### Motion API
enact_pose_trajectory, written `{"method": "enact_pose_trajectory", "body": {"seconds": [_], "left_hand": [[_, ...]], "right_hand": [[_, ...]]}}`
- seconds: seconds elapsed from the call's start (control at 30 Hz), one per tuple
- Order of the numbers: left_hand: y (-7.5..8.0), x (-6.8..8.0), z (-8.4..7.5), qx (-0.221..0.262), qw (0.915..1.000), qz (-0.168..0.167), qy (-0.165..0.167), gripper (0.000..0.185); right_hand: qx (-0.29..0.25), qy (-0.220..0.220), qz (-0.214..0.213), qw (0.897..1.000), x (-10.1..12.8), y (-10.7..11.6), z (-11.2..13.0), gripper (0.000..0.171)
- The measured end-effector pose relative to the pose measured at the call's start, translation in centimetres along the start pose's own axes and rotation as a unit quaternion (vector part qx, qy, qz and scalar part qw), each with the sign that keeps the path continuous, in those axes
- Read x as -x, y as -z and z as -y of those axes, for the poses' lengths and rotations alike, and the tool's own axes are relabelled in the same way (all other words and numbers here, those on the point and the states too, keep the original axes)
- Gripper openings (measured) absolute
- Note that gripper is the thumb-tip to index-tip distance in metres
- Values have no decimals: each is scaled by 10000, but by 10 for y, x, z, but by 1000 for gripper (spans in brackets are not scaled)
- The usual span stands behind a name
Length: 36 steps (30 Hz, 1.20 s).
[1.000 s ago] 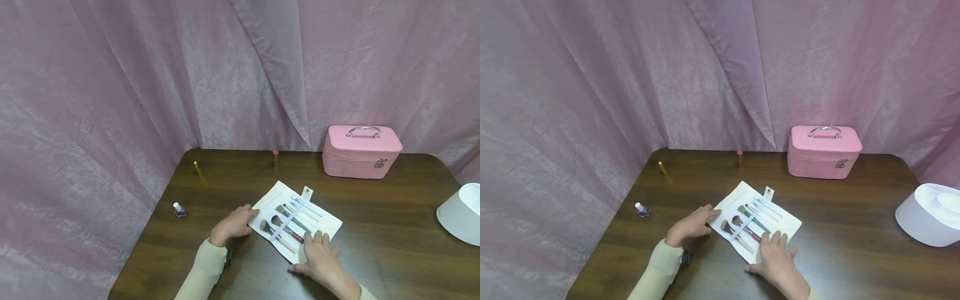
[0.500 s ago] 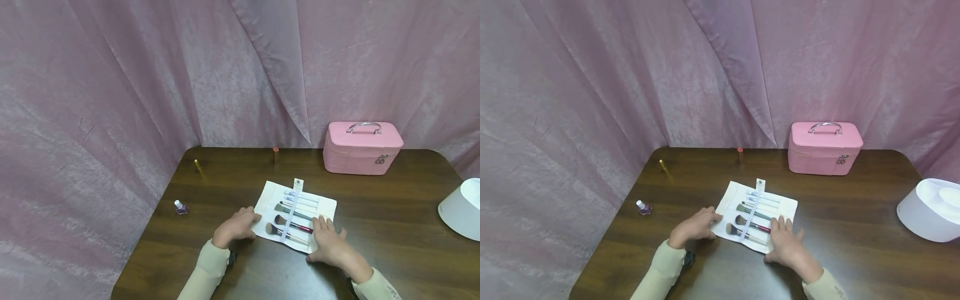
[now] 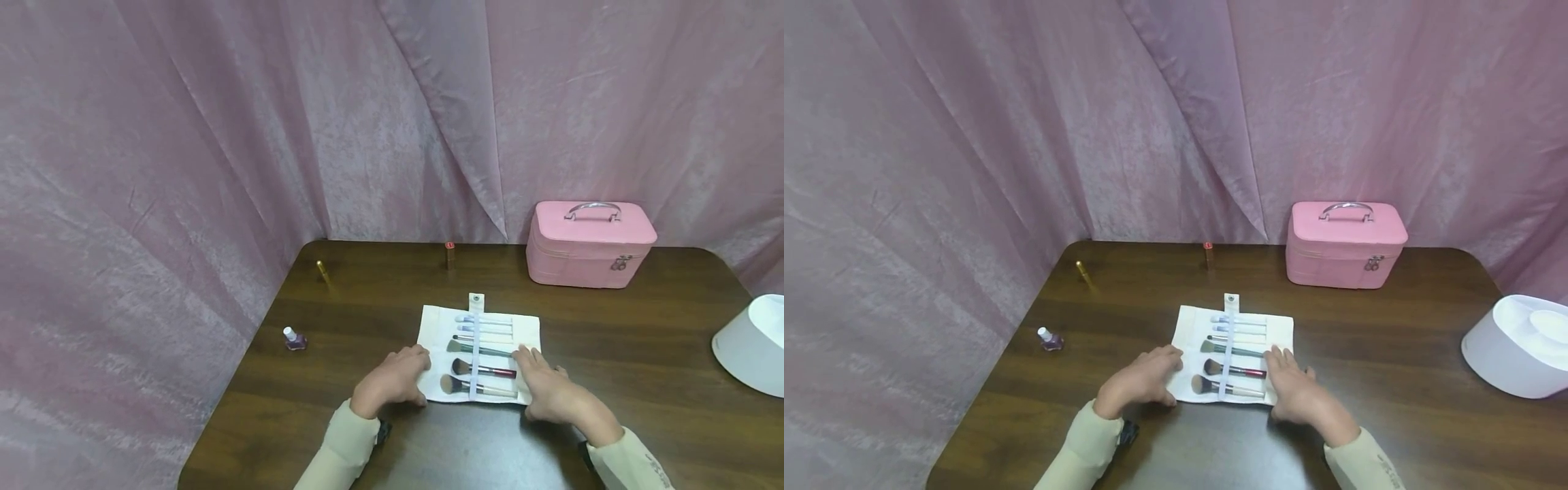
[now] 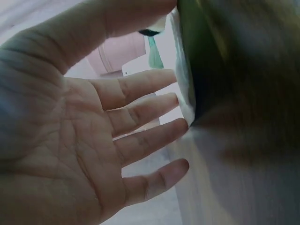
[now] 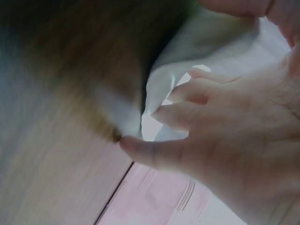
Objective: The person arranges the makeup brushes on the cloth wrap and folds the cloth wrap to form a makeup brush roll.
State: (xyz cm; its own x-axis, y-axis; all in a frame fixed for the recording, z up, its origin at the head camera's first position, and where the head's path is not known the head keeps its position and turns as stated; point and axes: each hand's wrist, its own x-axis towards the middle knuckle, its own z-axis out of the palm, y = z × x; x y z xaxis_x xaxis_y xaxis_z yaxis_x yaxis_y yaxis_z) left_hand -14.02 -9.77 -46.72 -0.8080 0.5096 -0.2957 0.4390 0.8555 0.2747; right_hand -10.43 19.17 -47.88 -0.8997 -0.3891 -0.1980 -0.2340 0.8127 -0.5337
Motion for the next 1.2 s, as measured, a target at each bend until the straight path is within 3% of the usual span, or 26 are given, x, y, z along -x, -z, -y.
{"method": "enact_pose_trajectory", "body": {"seconds": [0.13,0.23,0.47,0.63,0.83,0.93,1.07,1.2], "left_hand": [[-2,1,-2,-254,9996,-55,-58,66],[-5,3,-5,-640,9977,-122,-164,67],[-6,5,-8,-1159,9924,-247,-319,44],[-4,4,-7,-1126,9924,-297,-403,27],[-1,1,0,-657,9952,-489,-543,16],[2,-1,4,62,9972,-538,-507,11],[4,-4,10,1057,9923,-531,-363,25],[4,-9,12,1177,9904,-694,-211,33]], "right_hand": [[-40,363,-181,9992,-2,6,-8,81],[-30,543,-219,9983,-2,7,-15,73],[114,721,-95,9973,2,4,-23,74],[-11,989,-247,9948,2,6,-27,57],[-122,1142,-217,9932,4,10,-31,39],[-207,1104,-173,9935,3,14,-34,41],[-141,1105,-360,9931,1,18,-37,46],[-38,1006,-571,9933,-3,21,-37,44]]}}
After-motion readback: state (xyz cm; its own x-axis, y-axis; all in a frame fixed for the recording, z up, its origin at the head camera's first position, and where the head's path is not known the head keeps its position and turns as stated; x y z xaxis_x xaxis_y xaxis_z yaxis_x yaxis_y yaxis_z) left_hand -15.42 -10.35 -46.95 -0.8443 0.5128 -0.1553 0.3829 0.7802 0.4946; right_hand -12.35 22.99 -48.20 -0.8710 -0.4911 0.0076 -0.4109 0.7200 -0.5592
